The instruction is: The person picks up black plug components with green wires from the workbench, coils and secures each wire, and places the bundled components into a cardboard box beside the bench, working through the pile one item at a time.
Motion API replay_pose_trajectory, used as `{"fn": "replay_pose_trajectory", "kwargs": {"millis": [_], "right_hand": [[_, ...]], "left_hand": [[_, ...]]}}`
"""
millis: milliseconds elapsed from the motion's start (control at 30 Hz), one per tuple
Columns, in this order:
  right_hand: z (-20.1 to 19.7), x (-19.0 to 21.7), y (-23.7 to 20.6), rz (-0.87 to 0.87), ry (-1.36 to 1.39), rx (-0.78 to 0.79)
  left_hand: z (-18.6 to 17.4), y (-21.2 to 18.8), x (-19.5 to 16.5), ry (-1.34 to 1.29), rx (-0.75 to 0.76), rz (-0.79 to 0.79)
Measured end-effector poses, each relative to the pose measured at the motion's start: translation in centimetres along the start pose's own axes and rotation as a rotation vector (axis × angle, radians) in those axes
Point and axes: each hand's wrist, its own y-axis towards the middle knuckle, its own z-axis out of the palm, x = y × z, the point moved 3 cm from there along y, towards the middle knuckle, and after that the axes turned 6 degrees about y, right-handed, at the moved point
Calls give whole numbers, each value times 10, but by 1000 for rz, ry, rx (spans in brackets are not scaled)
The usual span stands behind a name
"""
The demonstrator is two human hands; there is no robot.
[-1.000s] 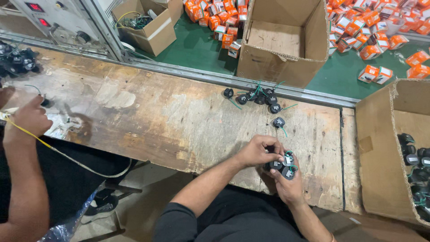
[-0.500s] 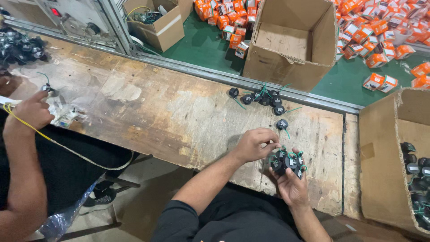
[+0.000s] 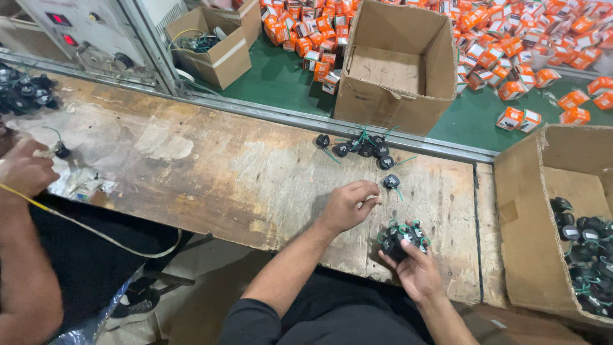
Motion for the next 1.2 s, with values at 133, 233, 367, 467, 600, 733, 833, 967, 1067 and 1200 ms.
{"fn": "replay_pose_trajectory", "kwargs": {"millis": [133,233,367,467,600,733,833,967,1067,1200], "right_hand": [[3,30,-35,44,-115,32],[4,76,-61,-37,-201,152],[-5,166,-92,-285,-529,86],[-14,235,-96,-515,-696,80],[-44,314,-71,-548,-647,34],[-85,375,-28,-472,-338,-9],[-103,386,8,-417,-388,-61],[-97,363,47,-267,-679,-149],[-89,344,57,-239,-849,-93],[-69,331,43,-317,-1065,-43]], "left_hand": [[0,1,5,-114,-8,-103],[-1,1,6,-111,-31,-102],[-5,1,4,-91,-32,-114],[-6,4,3,-84,-52,-123],[-6,4,6,-48,-53,-143],[-4,2,12,-27,-12,-197],[-2,2,13,-12,-11,-199],[0,1,15,3,-1,-223],[0,0,18,-6,-14,-226],[0,-1,20,6,-24,-213]]}}
